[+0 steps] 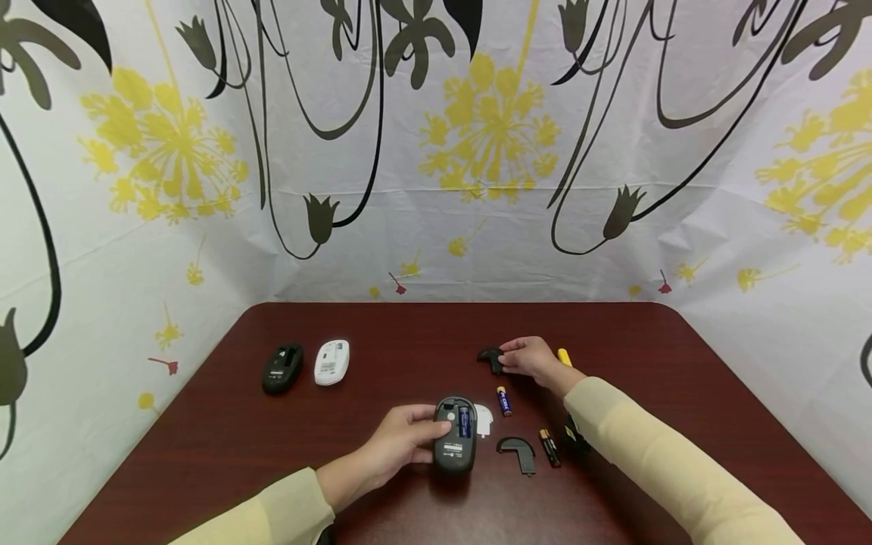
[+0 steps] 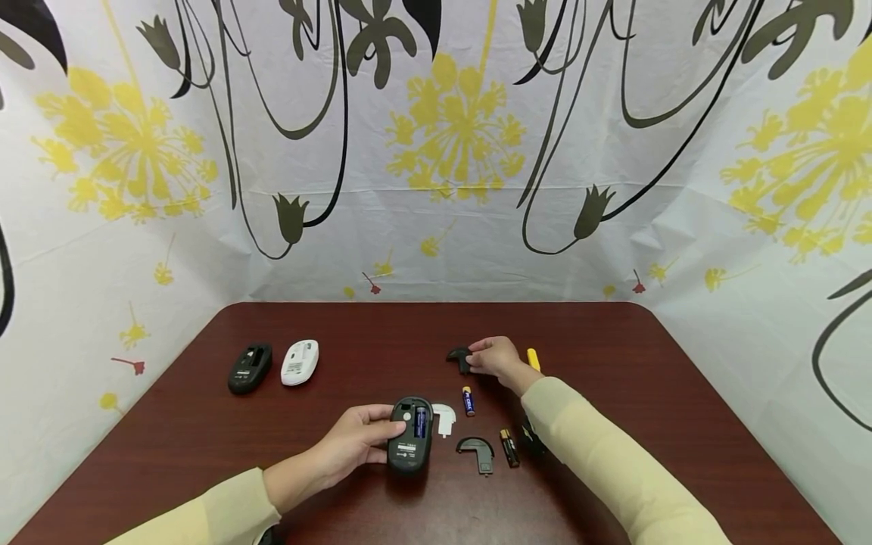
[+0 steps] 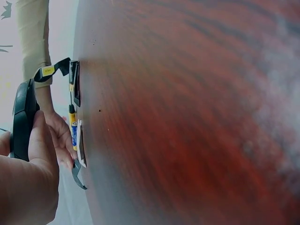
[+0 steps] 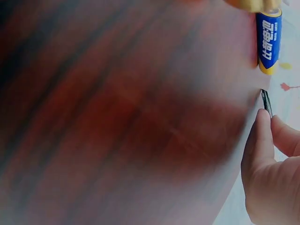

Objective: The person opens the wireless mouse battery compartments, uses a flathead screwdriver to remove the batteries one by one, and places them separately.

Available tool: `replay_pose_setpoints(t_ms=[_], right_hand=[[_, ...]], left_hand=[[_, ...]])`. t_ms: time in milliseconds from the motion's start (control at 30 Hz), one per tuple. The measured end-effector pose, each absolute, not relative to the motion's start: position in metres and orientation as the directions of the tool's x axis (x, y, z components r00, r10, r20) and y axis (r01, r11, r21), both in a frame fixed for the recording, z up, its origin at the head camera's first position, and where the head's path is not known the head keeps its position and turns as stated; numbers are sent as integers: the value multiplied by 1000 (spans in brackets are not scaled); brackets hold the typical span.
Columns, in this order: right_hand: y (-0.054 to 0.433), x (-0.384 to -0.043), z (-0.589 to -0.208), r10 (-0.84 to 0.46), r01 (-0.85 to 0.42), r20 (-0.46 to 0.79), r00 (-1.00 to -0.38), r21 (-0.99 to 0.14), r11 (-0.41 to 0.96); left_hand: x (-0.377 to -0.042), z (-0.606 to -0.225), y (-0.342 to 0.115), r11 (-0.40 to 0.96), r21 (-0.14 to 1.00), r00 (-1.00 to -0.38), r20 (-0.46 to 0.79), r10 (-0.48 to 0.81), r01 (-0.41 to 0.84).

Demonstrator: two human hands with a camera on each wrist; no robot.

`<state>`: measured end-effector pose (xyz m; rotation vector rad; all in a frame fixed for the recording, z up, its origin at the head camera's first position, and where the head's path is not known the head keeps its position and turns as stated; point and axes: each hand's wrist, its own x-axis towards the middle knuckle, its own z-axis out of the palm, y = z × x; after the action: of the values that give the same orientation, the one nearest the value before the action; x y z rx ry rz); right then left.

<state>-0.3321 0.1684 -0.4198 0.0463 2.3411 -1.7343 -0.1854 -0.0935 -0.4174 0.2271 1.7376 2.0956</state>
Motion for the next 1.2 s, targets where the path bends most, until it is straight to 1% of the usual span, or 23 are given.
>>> replay_pose_setpoints(t_ms=[600, 1200], right_hand=[[169, -332, -418, -65, 167, -204, -977, -915, 367], [169, -332, -420, -35, 177, -205, -978, -907, 383]], left_hand=[[-186, -418, -94, -142, 968, -906, -135, 400, -207], [-187, -419, -95, -148, 967, -904, -134, 406, -209]])
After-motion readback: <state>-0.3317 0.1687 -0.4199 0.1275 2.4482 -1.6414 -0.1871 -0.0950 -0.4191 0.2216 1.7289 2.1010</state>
